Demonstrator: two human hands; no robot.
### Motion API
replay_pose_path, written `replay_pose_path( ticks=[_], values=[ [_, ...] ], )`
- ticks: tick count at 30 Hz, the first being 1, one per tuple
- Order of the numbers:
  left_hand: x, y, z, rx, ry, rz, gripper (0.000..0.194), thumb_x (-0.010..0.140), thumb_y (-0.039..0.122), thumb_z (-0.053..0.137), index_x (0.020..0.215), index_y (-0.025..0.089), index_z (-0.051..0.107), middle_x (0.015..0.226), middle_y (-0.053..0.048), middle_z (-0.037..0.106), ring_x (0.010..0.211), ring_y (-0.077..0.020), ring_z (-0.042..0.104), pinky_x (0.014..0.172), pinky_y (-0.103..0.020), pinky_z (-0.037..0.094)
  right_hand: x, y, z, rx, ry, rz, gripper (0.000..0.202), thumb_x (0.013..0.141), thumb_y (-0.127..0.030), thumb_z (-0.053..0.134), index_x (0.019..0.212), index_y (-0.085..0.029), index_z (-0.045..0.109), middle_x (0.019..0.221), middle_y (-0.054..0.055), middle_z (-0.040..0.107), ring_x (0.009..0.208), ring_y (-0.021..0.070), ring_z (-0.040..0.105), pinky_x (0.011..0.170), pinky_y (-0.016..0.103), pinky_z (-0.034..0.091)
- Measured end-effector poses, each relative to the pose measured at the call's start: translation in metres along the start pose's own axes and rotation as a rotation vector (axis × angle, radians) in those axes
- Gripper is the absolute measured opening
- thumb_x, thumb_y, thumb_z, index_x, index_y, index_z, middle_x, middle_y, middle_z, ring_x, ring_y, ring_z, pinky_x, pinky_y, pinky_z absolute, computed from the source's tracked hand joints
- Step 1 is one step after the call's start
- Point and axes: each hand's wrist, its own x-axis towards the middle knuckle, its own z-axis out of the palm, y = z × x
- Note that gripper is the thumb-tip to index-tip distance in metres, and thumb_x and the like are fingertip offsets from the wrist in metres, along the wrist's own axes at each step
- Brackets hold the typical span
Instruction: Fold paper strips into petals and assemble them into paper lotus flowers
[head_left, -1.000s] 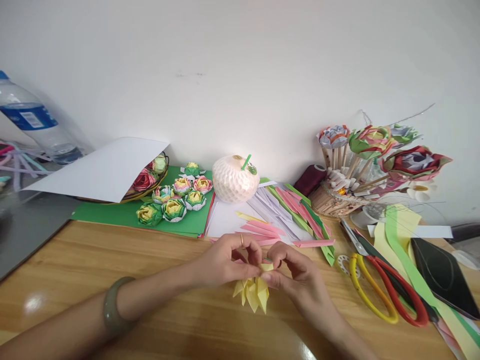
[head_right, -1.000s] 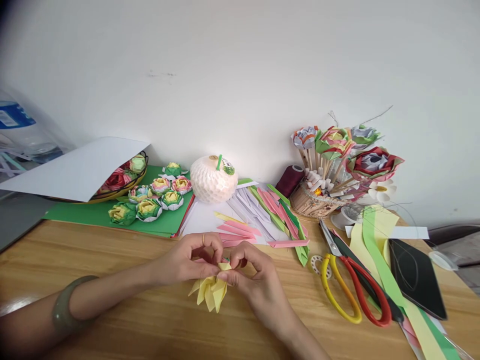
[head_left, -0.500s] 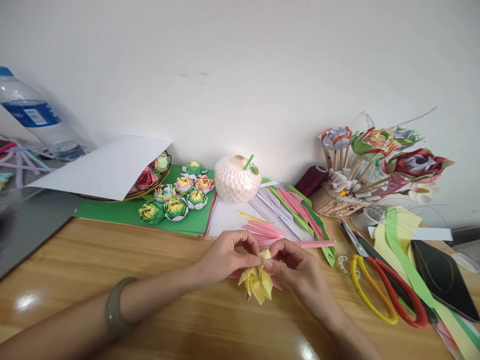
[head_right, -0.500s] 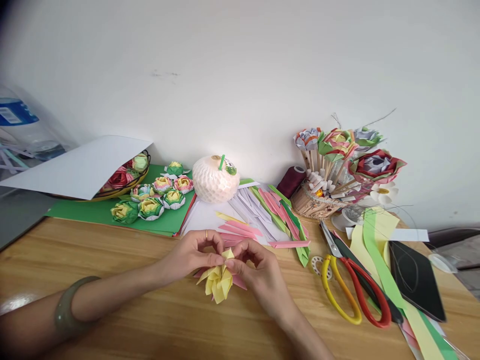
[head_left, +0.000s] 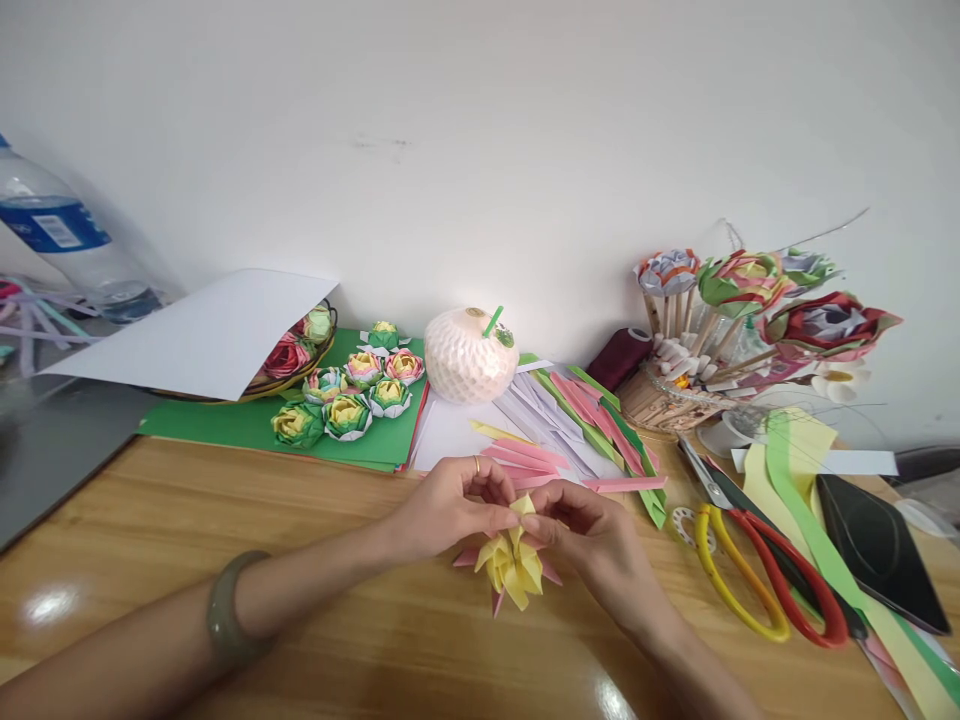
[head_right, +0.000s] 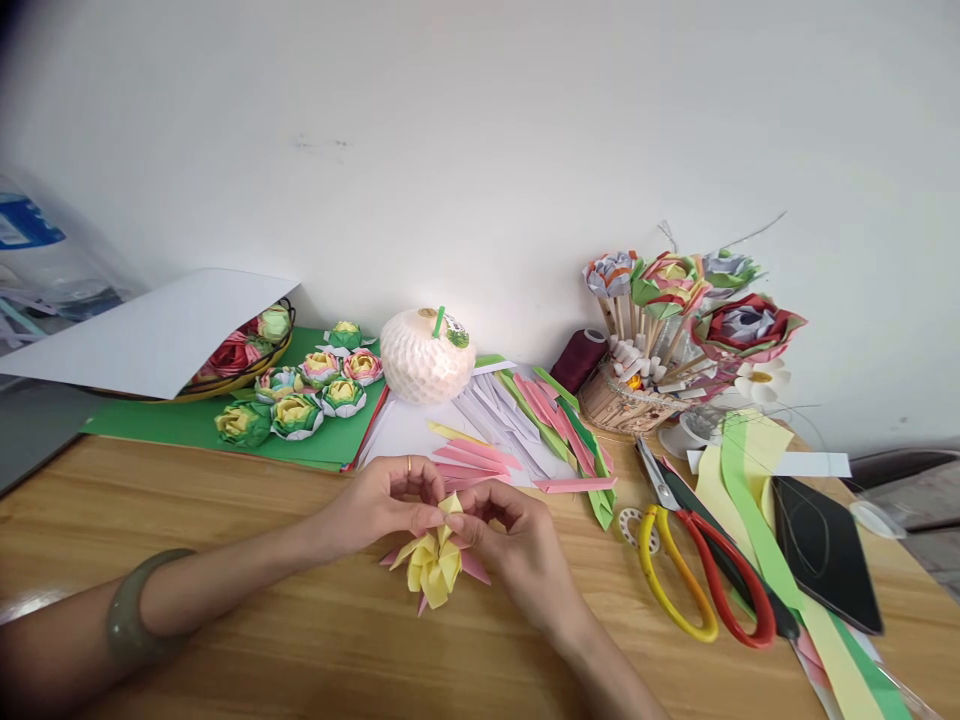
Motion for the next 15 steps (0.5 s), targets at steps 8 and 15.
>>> replay_pose_path(
  ticks=[8,15],
  values=[
    [0.0001,-0.0023,-0.0014,0.017,-0.025,-0.029,0.017,0.065,0.024,0.066,0.066,0.014,0.052,0.059,0.002,0.056,0.051,-0.0083,0.051,0.05,-0.021,0.039,-0.0003,-0.003,-0.0007,-0.168,0.0,-0.045,0.021,0.079,-0.035,0.061,0.071,-0.016,0.059,0.06,-0.001,0.059,0.041,0.006,0.045,0.037,0.019,0.035],
    [-0.0032,-0.0057,0.0034,0.042,0.024,0.008,0.014,0.071,0.024,0.059,0.066,0.017,0.047,0.053,0.006,0.052,0.038,-0.0056,0.044,0.039,-0.019,0.031,-0.0013,0.0022,0.0013,-0.623,0.101,-0.451,0.014,0.083,-0.023,0.053,0.073,-0.018,0.062,0.062,0.001,0.061,0.056,0.013,0.055,0.051,0.024,0.045]
  ],
)
